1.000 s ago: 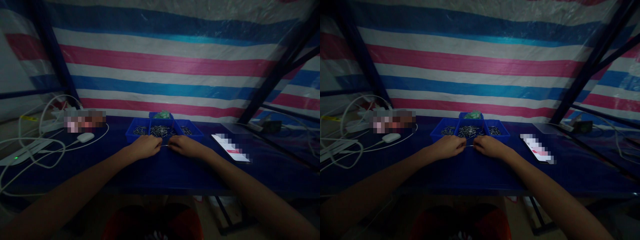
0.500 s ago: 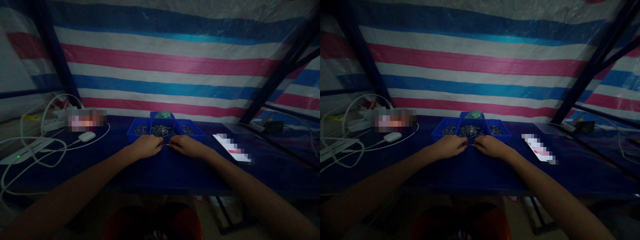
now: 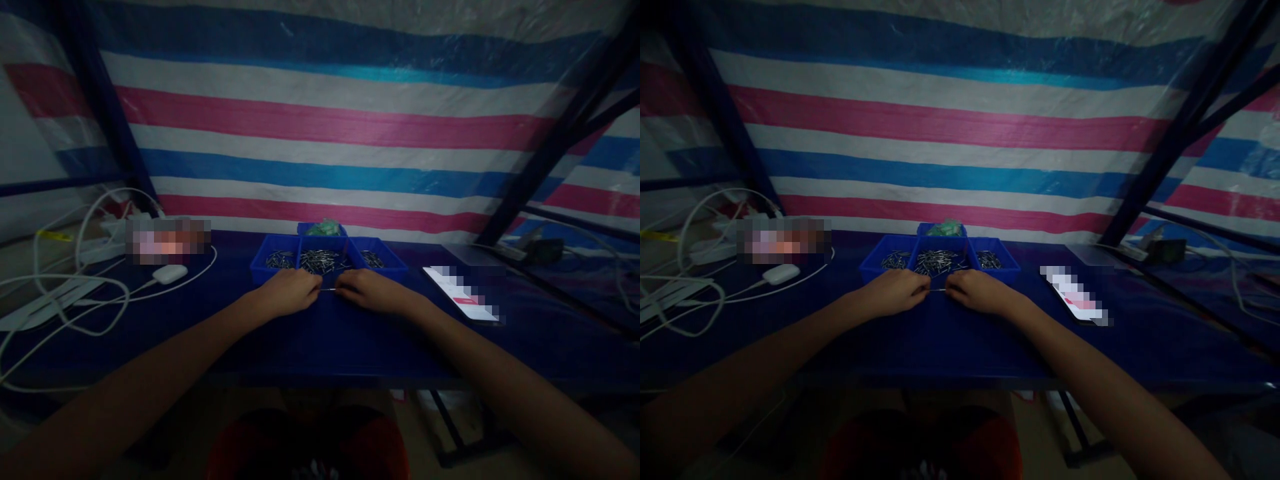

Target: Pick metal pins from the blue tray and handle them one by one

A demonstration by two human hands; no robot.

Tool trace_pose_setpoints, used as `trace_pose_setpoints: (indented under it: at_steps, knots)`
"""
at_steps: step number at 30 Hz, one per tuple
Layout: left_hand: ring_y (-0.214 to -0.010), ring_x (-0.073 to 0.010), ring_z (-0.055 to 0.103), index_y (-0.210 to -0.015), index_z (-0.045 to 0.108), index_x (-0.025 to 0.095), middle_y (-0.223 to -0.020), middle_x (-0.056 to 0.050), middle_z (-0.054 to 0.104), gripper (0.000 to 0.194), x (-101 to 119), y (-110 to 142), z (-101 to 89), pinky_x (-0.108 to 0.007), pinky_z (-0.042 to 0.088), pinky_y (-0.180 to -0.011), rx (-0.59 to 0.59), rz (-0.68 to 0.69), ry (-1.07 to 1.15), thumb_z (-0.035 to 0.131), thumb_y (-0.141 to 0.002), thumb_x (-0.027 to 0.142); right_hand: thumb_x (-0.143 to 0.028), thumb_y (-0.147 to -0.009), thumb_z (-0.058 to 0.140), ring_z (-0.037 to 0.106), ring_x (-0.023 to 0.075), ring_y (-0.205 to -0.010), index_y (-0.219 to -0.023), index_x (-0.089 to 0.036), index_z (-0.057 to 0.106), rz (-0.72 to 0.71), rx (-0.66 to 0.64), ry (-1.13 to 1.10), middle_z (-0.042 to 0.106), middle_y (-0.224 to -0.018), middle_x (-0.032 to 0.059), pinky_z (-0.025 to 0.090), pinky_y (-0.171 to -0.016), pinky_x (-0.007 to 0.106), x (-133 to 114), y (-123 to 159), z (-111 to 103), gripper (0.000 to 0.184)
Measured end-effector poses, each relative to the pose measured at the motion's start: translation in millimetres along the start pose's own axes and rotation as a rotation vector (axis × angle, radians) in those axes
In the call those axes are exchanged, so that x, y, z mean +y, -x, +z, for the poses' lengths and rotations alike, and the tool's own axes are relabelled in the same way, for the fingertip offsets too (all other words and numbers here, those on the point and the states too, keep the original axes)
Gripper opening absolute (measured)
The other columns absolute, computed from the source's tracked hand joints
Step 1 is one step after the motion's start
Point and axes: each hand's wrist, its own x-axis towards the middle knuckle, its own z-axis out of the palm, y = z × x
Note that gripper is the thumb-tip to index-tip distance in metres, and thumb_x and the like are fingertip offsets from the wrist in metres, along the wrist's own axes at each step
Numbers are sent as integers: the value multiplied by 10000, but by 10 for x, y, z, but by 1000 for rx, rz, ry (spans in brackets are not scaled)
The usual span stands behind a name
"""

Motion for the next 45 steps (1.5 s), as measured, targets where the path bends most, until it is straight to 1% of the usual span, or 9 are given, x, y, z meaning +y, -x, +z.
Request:
trace_pose_setpoints:
  at_steps: [6,13,20,37,45]
  knots:
    - [-643,-164,553,-842,538,191,-725,-36,593,199,-10,-7,37,-260,367,-531,8,25,-2,361,-814,276,-192,-837,410,517,129,-701,-842,-146,540,-9,11,-2,563,-784,46,386,-663,262,-6,1,-5,138]
    - [-635,-162,553,-828,539,194,-719,-31,592,190,-2,-3,8,-255,361,-520,2,20,9,364,-809,266,-196,-835,412,521,138,-721,-865,-149,546,7,2,3,565,-805,50,389,-672,270,-5,3,-6,144]
    - [-661,-163,553,-855,541,190,-740,-41,595,207,-16,-9,32,-265,374,-553,-4,25,8,355,-818,275,-199,-832,415,521,135,-711,-840,-151,549,4,3,4,567,-785,52,384,-665,264,-8,-1,-1,143]
    - [-657,-166,558,-845,541,191,-738,-40,599,192,-12,-2,14,-255,361,-524,-1,28,-10,369,-814,269,-183,-818,428,516,136,-702,-847,-156,552,20,-3,0,565,-789,46,383,-660,269,-37,2,-26,130]
    - [-652,-164,553,-851,546,192,-736,-42,597,195,-12,2,14,-259,370,-541,1,24,7,372,-814,272,-186,-825,428,513,134,-696,-839,-151,542,17,-5,2,563,-784,48,381,-653,263,-47,4,-25,120]
